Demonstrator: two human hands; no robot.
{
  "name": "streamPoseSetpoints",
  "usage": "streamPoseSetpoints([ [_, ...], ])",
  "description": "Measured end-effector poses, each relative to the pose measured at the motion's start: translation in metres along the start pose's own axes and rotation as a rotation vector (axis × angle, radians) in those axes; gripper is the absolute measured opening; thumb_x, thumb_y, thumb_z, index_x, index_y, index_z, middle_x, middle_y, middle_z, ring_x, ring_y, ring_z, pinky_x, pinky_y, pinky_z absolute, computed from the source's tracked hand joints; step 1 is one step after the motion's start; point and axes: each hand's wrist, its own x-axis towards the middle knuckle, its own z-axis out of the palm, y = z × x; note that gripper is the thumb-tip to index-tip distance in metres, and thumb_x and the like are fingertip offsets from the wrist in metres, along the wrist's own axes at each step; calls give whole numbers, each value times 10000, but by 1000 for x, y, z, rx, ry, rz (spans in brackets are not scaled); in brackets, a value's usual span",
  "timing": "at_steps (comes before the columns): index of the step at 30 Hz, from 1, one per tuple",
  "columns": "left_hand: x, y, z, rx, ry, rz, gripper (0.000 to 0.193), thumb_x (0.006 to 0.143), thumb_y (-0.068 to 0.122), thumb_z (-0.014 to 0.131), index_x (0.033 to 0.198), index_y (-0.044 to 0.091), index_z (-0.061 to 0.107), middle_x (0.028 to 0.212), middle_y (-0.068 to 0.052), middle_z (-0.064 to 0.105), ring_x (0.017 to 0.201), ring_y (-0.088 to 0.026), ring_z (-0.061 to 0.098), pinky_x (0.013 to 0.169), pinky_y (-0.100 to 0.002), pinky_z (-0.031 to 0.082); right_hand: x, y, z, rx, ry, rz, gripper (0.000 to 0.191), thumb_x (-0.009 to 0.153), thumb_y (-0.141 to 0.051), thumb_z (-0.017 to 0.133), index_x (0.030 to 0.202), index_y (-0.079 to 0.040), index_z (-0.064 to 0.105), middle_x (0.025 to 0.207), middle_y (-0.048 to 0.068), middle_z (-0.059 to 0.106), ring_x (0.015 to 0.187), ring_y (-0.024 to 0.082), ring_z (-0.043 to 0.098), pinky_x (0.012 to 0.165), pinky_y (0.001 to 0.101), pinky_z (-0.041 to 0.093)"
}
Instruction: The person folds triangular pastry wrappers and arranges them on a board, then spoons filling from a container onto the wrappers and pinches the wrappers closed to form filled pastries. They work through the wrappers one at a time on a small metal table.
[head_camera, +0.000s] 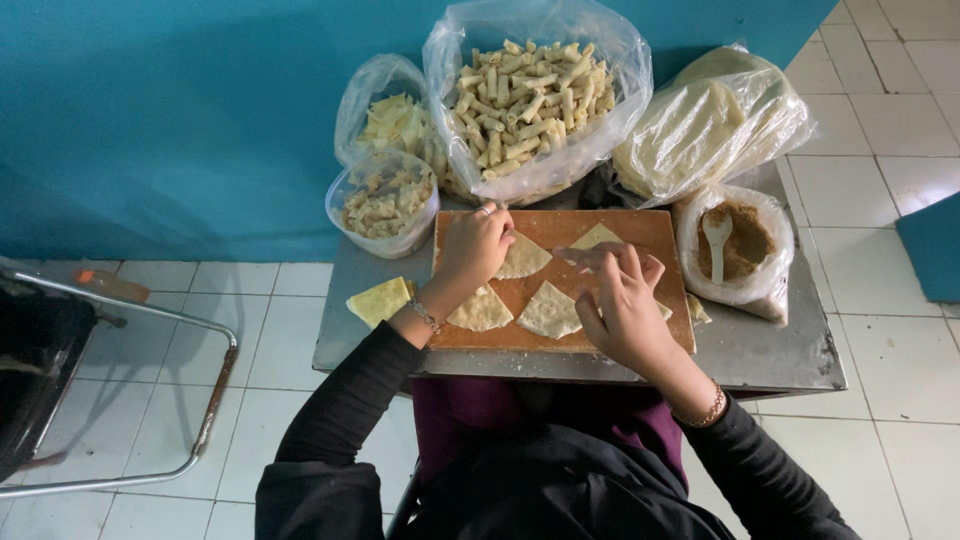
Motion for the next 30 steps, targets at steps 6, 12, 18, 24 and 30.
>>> streamPoseSetpoints([
  [6,1,-3,5,42,-9,18,95,885,71,680,806,69,627,851,-109,653,757,-327,676,723,-442,526,-2,0,1,-8,-3,-4,513,800,-8,626,1307,-62,570,1158,22,624,1210,242,535,959,468,292],
  [12,2,-2,3,17,-30,27,52,911,71,667,932,49,625,893,-113,673,768,-319,706,684,-439,542,-3,1,2,-15,13,-26,463,802,-12,634,1258,-49,563,1161,29,626,1223,258,534,955,473,300],
  [18,1,0,-9,74,-36,-14,54,846,107,695,886,86,665,919,-119,682,757,-355,691,665,-459,537,-5,2,2,14,-3,-8,460,790,-3,626,1241,-43,545,1162,28,633,1216,257,538,956,477,298],
  [24,-1,4,-9,145,-51,32,50,883,32,588,860,72,606,928,-123,665,770,-333,705,675,-465,547,-4,1,2,12,8,-11,453,794,-12,633,1238,-53,552,1134,31,627,1209,252,542,965,475,299],
  [30,3,3,-5,298,-75,113,73,850,5,578,908,46,595,927,-129,662,774,-319,715,652,-438,561,-4,-1,0,9,2,-7,517,783,-7,632,1294,-63,574,1103,30,625,1191,251,548,954,460,305],
])
